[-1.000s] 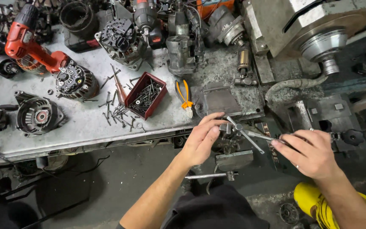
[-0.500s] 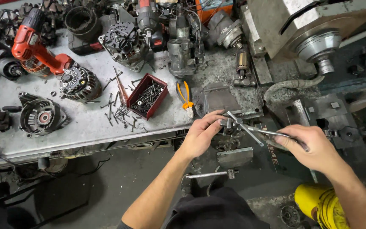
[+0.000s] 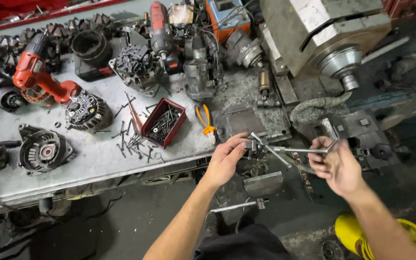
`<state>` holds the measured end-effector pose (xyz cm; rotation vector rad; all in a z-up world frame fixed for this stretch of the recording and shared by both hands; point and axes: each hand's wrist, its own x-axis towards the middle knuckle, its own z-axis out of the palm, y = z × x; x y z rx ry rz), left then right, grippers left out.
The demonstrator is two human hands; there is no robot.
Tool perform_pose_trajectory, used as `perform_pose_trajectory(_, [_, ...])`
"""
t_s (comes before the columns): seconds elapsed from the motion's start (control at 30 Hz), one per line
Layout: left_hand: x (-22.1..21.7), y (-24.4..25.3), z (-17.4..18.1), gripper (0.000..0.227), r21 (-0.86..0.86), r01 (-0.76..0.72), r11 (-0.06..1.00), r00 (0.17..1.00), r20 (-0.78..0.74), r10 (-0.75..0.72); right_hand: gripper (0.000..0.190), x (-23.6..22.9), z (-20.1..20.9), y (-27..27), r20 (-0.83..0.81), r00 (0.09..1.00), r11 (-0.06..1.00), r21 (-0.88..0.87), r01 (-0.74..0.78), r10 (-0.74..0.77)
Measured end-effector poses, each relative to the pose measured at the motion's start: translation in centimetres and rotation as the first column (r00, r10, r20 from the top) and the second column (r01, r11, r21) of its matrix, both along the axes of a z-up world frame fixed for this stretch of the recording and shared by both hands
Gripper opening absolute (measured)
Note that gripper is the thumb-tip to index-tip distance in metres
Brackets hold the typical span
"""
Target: The person retrieves a T-handle wrench from a wall-mounted tool rack and moves to a workbench. They use the wrench to tighten a bolt on a small mechanical component held in a vise, then remove the component and place it on the workbench.
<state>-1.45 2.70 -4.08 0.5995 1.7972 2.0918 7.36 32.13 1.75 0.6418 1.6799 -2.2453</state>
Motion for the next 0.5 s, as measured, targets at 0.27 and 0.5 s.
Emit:
perform_pose_trajectory(0.27, [0.0,-0.1,-0.5,0.028,-0.006,-0.02,1.0,0.999,-0.048,0.019,0.073,1.3,-0.1,-0.1,-0.134,0.991,0.902,0.425,0.08,-0.025])
perform_pose_trajectory(0.5, [0.1,-0.3,-0.4,0.029,0.02,0.01,1.0,0.999,0.031,-0.011,0.058,0.8,0.1,2.2,0.329,0.94,0.995,-0.069,-0.067,0.086])
